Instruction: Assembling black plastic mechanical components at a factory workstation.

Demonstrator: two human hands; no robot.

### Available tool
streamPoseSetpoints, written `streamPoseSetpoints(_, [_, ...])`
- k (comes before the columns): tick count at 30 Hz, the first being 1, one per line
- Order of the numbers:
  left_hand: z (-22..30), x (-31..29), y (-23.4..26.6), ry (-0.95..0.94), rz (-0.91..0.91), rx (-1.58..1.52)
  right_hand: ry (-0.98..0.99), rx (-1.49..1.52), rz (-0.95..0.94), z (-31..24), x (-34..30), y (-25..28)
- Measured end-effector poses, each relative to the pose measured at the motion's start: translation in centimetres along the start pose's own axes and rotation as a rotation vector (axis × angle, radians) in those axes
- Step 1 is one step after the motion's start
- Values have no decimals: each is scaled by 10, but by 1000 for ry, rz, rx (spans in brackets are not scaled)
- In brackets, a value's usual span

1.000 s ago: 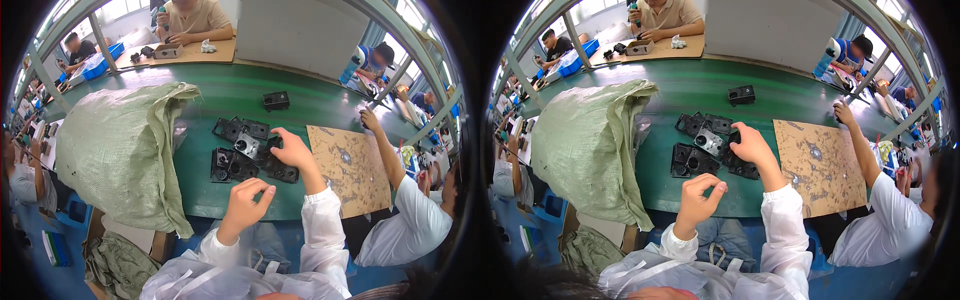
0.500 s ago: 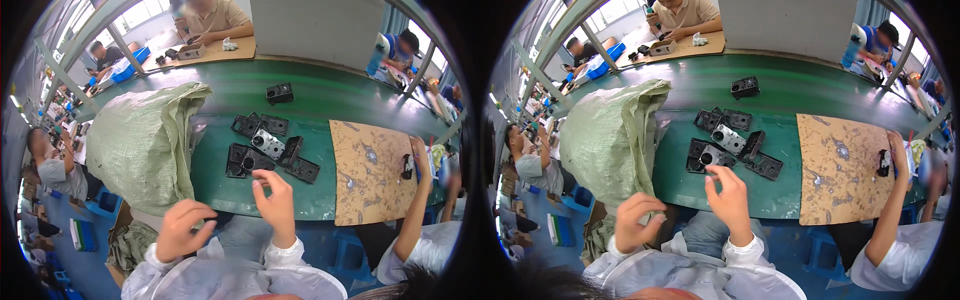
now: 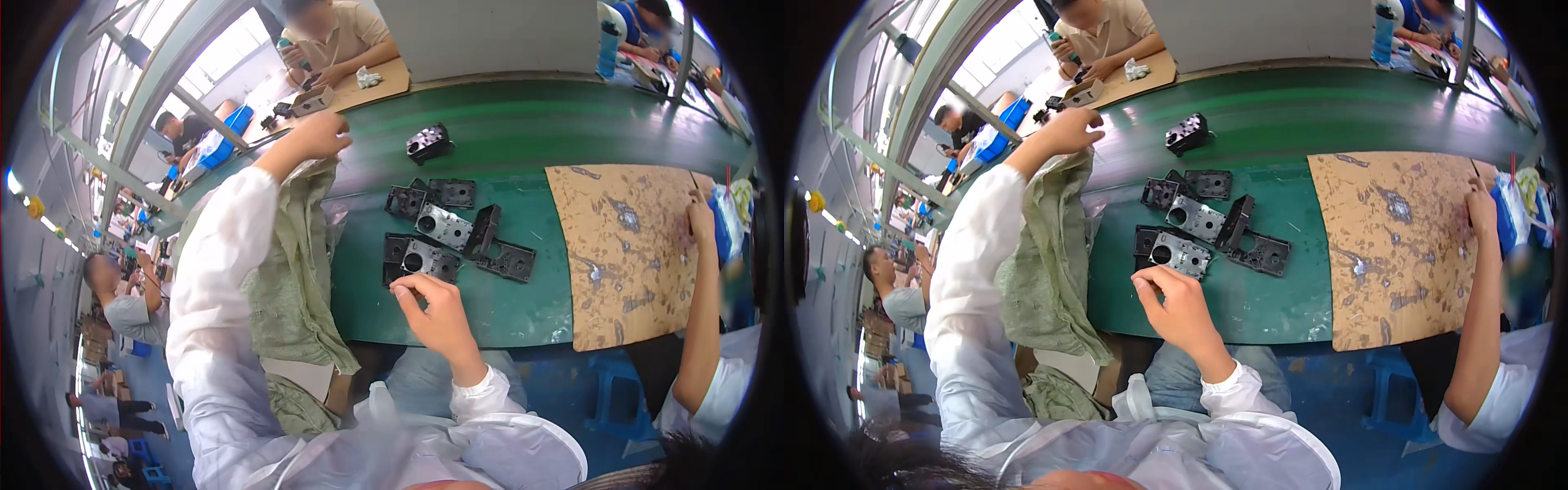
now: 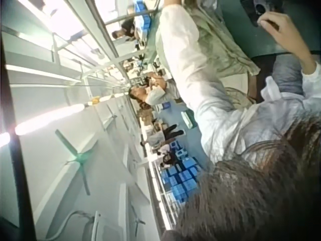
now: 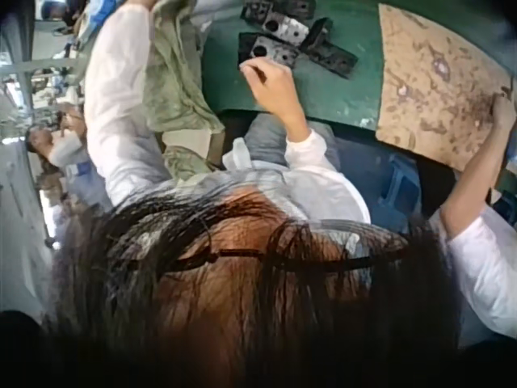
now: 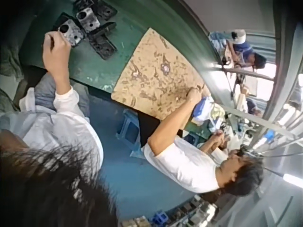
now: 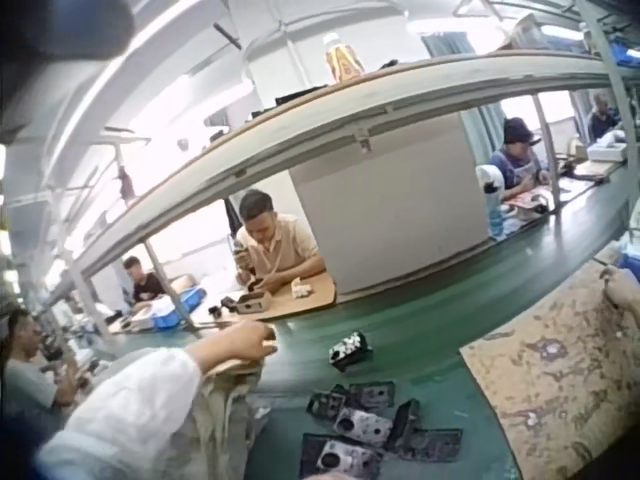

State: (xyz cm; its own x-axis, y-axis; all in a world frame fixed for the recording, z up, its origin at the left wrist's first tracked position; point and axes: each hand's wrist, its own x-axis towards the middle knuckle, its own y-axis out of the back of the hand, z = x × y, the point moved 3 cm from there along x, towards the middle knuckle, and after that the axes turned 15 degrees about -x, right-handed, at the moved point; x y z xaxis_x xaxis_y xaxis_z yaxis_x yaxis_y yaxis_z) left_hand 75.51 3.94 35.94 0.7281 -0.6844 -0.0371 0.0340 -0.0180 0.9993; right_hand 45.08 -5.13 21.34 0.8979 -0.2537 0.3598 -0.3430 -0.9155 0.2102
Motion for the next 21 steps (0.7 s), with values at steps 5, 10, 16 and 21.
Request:
streamPoseSetpoints(5, [-47,40,-29,-176,-602,-474,28,21,16,-1,2,17])
streamPoseSetpoints(10, [-15,3,-39,-47,-375,131,-6,90,45,1,1,22])
streamPoseSetpoints(16, [11,-28,-11,-37,-280,-257,-66,146,21,11,5,26])
streamPoseSetpoints(21, [10,-39,-10,-67,-178,-421,-83,152,21,17,6,29])
